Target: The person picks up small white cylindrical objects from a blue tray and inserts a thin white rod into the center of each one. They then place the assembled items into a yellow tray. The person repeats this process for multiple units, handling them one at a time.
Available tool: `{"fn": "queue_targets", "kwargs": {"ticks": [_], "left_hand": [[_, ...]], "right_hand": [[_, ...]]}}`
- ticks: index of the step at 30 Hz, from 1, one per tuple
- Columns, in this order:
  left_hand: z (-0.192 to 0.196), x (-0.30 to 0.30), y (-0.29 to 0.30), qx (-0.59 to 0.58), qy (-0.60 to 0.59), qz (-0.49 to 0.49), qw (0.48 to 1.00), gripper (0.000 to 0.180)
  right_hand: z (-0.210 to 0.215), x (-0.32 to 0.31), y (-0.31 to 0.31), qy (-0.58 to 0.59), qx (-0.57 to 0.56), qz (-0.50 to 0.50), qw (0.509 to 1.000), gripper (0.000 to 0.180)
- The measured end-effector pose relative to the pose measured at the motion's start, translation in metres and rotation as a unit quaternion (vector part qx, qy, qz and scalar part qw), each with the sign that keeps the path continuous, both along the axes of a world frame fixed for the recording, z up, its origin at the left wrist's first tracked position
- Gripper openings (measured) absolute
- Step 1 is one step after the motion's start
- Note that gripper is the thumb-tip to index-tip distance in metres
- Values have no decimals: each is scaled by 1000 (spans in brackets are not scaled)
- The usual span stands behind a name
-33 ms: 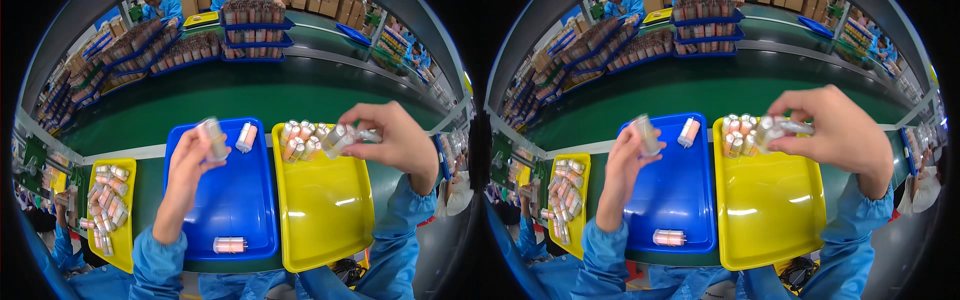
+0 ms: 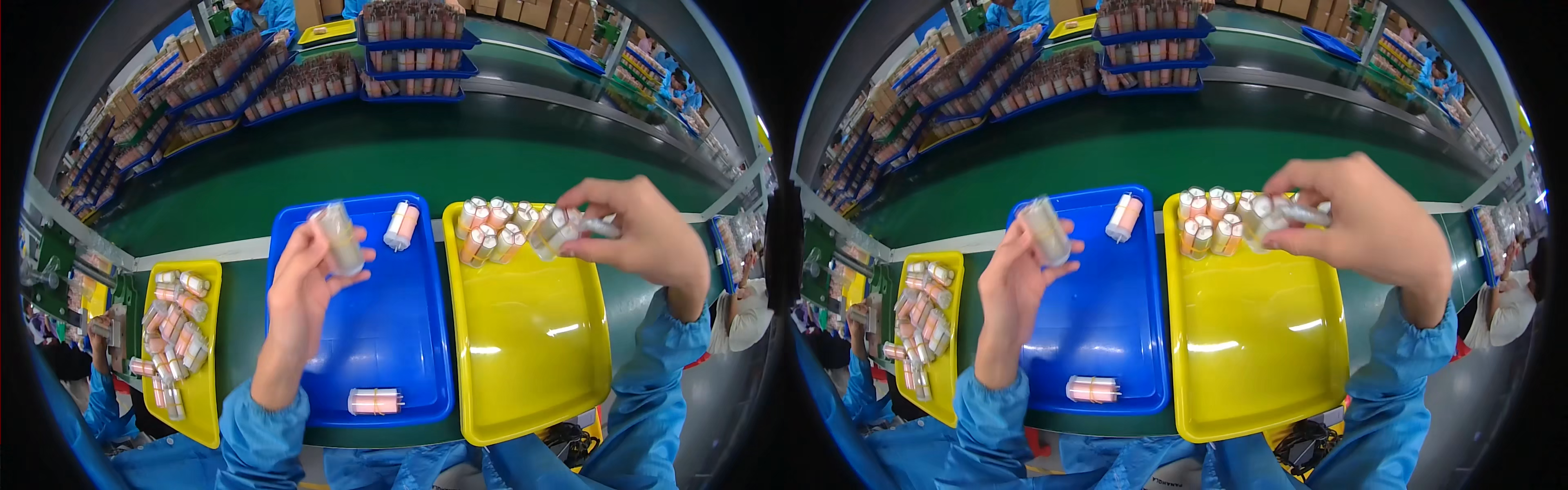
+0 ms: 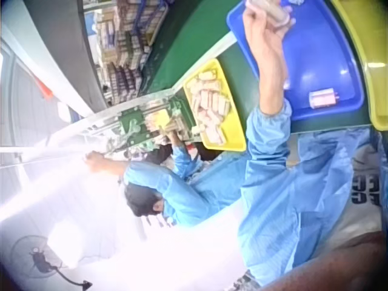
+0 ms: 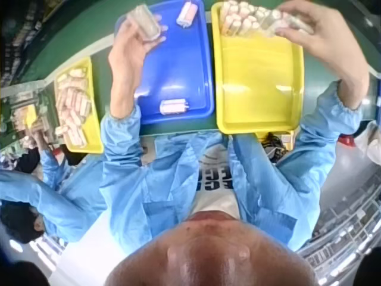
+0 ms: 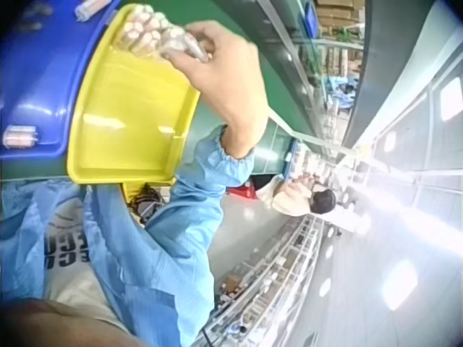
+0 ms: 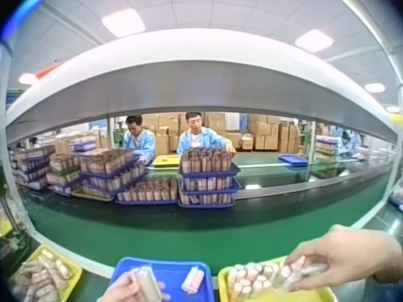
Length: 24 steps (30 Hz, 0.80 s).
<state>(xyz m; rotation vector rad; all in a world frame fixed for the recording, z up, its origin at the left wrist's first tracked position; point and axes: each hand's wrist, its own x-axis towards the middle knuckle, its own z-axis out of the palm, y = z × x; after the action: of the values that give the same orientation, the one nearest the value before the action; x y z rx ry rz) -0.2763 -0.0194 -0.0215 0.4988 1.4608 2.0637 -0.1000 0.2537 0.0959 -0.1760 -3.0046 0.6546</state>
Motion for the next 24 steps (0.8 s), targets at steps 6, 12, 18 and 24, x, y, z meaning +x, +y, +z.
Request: {"fn": "queue_targets", "kwargs": {"ticks": [6,12,18,24], "left_hand": [[2,53,-10,156,-116,-4,981,46],[-11,84,1,172,-128,44,976,44],[-26,100,8,69,-54,155,984,41],[-43,95,-6,131,32,223,965,41]], "right_hand": [[-71,12,15,5,-7,-59,998,38],[-92,0,10,8,-14,-49,999,37],[-98,-18,2,-15,2,-76,997,39],[-105,-9,9,-38,-39,-88,995,49]]}}
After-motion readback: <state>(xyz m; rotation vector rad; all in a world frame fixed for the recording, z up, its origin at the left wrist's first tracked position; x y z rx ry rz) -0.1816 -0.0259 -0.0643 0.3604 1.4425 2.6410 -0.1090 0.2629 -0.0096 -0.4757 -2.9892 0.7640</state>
